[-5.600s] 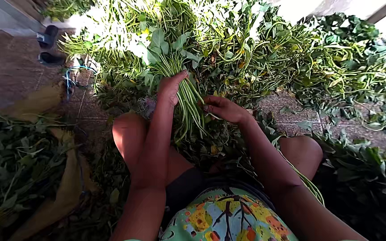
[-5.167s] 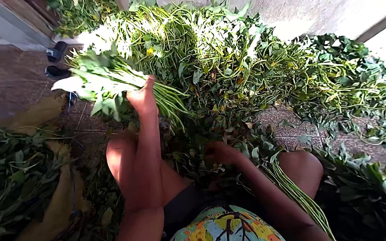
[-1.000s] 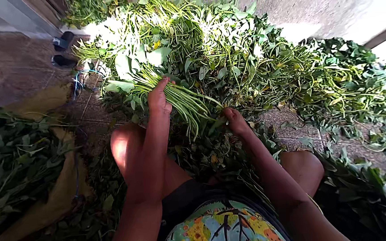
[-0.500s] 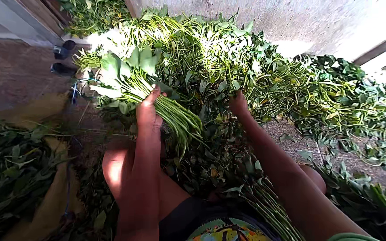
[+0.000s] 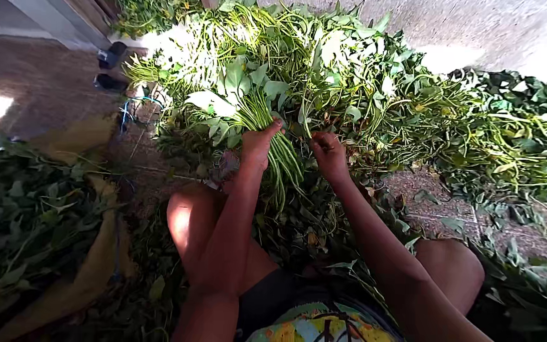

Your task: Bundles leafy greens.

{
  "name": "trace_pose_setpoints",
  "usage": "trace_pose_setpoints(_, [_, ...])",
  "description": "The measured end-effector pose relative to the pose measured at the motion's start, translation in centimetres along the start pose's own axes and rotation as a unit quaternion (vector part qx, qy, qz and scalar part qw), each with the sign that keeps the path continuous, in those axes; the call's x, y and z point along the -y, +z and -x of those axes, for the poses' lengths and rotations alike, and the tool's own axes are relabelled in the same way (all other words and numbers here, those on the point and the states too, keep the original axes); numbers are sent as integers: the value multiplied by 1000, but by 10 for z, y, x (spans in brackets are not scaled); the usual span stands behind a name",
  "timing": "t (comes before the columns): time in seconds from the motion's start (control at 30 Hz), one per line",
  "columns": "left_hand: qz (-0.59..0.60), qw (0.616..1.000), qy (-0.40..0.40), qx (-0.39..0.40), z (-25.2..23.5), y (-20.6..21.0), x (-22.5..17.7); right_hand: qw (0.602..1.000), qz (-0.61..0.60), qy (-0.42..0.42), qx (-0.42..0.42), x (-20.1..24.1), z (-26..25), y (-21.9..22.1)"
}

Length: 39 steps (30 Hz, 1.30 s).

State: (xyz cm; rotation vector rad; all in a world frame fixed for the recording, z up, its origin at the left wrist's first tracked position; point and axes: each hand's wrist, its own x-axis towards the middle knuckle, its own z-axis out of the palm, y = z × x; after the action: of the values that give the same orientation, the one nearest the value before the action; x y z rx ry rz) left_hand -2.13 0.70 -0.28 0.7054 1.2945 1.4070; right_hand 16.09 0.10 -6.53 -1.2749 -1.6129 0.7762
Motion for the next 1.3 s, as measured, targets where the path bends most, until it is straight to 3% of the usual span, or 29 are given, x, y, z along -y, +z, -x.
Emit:
trace_pose_setpoints(0.2, [-87,996,-22,16,4,5,-2,987,96,-120,40,22,23,2])
trace_pose_setpoints(0.37, [-79,996,-46,8,7,6,-2,971,187,-135,69,38,29,2])
trace_pose_setpoints(0.5, [-21,999,-38,-2,12,9,-4,968,211,-87,108,56,26,8])
trace_pose_setpoints(0.73, [-84,995,-45,8,12,9,-1,978,178,-7,108,61,15,8])
trace_pose_setpoints(0.83, [-77,995,-33,56,15,8,-4,970,143,60,187,71,-1,-7])
trace_pose_setpoints(0.93, [-89,994,-35,47,16,6,-3,955,126,113,242,76,-4,-21])
trace_pose_setpoints(1.3, [-109,994,-6,-8,14,9,-4,963,92,167,191,48,47,-45])
